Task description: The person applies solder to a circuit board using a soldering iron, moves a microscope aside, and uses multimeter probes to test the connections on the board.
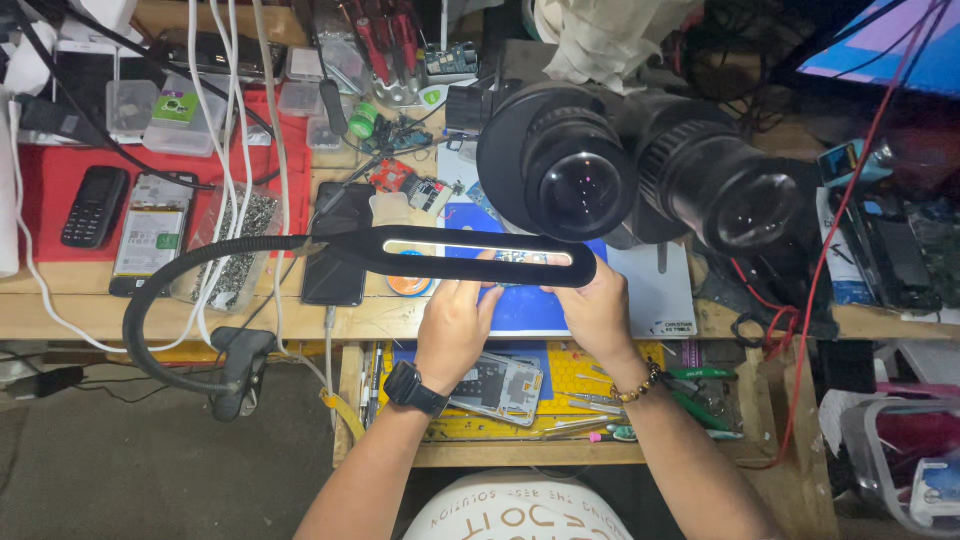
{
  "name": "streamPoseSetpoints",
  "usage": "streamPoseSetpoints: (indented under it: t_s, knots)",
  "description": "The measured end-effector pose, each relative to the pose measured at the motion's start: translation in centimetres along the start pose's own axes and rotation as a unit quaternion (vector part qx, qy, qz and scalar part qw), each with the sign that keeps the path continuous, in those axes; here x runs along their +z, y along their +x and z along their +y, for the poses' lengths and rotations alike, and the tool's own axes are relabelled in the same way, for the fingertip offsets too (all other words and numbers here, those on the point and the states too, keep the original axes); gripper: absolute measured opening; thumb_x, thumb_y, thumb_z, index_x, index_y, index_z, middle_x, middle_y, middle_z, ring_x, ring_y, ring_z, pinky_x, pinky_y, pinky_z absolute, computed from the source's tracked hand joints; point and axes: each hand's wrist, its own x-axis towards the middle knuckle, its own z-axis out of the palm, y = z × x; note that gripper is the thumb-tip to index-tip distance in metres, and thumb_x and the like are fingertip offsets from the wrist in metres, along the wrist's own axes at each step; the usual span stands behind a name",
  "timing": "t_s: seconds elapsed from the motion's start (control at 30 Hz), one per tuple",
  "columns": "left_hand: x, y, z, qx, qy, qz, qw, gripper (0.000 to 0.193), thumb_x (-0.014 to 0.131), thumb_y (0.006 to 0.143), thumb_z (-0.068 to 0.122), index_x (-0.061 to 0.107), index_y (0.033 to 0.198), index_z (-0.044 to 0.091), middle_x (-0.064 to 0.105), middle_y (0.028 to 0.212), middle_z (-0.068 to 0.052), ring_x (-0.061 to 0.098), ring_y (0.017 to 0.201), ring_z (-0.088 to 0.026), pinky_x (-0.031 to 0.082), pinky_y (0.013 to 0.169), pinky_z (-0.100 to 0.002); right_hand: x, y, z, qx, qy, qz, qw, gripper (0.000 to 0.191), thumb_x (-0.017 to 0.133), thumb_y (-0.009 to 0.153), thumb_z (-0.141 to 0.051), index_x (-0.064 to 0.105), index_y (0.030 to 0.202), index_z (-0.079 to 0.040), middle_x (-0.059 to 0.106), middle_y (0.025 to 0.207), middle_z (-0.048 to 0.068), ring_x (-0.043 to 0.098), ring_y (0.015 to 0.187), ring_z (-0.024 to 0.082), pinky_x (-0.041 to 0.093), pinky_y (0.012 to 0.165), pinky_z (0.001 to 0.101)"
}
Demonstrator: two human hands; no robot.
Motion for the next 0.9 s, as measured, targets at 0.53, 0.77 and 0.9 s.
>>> streamPoseSetpoints:
  t_s: [0.53,0.77,0.9]
  knots:
    - [0.3,-0.7,-0.6,-0.006,0.046,-0.018,0.999,0.018,0.076,0.092,0.013,0.064,0.103,0.006,0.068,0.09,-0.013,0.065,0.087,-0.033,0.052,0.076,-0.044,0.5,-0.5,-1.0,-0.024,-0.049,0.032,0.998,0.018,0.072,0.094,-0.004,0.072,0.111,0.002,0.077,0.087,0.008,0.072,0.078,0.01,0.058,0.069,0.0274]
    - [0.2,-0.8,-0.5,-0.016,0.029,-0.026,0.999,0.021,0.076,0.088,0.013,0.065,0.103,0.002,0.069,0.09,-0.012,0.067,0.087,-0.033,0.053,0.075,-0.043,0.8,-2.3,-1.3,-0.096,-0.009,0.046,0.994,0.02,0.073,0.094,0.003,0.07,0.113,0.001,0.078,0.097,0.008,0.072,0.087,0.009,0.058,0.078,0.0261]
    - [0.1,-0.8,-0.4,-0.004,0.027,-0.02,0.999,0.024,0.077,0.087,0.013,0.065,0.106,0.003,0.069,0.093,-0.012,0.067,0.088,-0.033,0.053,0.075,-0.043,0.9,-2.6,-1.1,-0.089,-0.064,0.061,0.992,0.018,0.073,0.092,0.002,0.069,0.109,0.001,0.078,0.098,0.008,0.077,0.086,0.013,0.059,0.073,0.0264]
